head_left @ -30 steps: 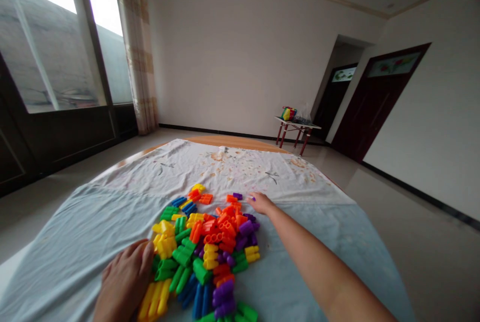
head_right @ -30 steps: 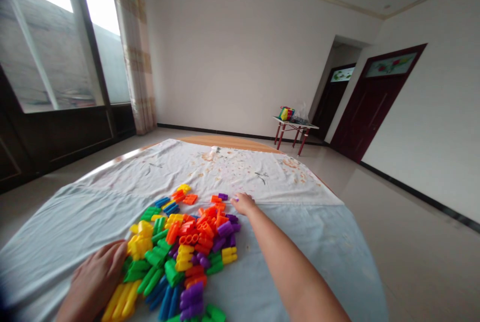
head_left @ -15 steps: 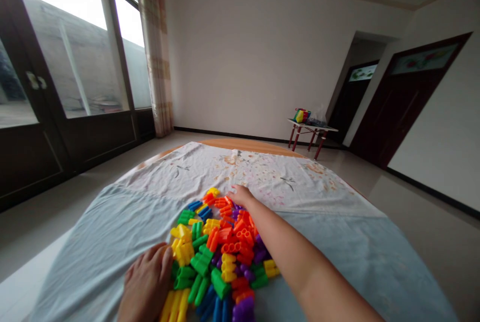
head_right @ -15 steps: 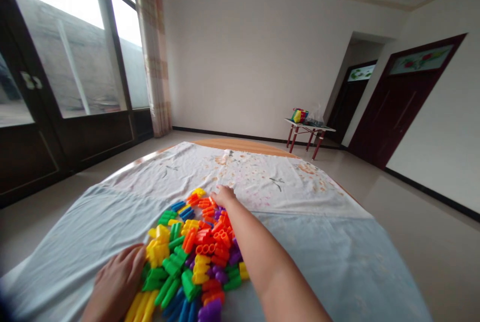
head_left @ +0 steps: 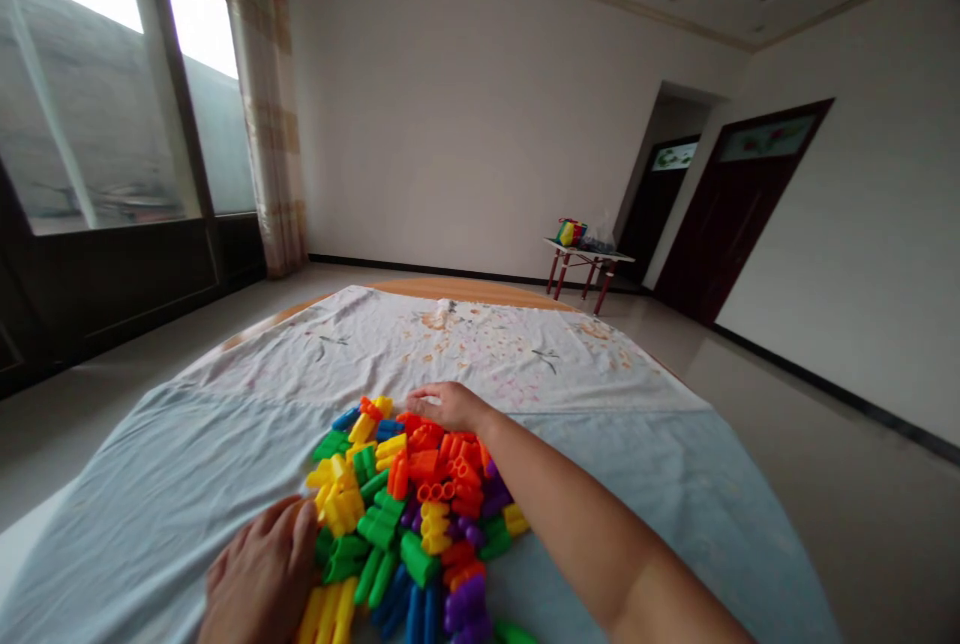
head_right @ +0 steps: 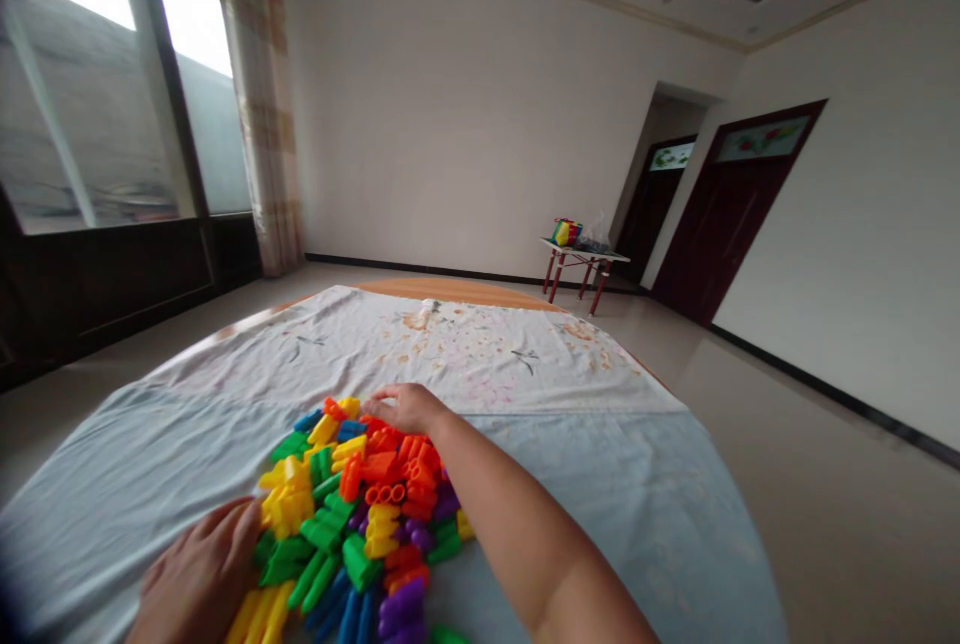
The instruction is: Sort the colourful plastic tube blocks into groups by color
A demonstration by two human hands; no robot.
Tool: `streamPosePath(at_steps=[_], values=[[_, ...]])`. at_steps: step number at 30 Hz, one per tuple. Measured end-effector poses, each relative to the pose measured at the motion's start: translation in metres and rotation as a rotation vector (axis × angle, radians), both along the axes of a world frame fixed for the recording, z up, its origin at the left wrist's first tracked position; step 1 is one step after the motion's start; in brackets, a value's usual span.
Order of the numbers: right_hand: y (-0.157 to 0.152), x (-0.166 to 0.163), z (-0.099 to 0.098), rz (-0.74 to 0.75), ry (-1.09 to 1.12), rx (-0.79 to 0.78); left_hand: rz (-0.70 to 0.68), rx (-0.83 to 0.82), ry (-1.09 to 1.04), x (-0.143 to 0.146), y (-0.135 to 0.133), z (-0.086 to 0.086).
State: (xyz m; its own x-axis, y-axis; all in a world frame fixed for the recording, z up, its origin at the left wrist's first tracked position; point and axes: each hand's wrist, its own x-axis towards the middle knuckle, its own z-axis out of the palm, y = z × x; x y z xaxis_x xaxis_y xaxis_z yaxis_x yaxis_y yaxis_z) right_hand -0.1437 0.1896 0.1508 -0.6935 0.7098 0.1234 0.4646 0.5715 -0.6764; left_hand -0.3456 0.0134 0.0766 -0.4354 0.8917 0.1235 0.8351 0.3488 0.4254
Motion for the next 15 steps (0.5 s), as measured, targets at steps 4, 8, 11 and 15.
streamPosePath(at_steps=[4,8,11,15], values=[[-0.031,0.07,-0.003,-0.164,0.043,0.087,-0.03,0.012,0.028,-0.006,0.005,-0.006],[-0.056,0.116,-0.027,-0.331,-0.126,-0.024,-0.032,0.043,0.067,-0.013,0.01,-0.016],[-0.064,0.113,-0.046,-0.3,-0.136,-0.098,-0.057,0.076,0.102,-0.017,0.014,-0.023],[-0.059,0.079,-0.053,-0.248,-0.09,-0.104,-0.066,0.077,0.136,-0.02,0.016,-0.025]])
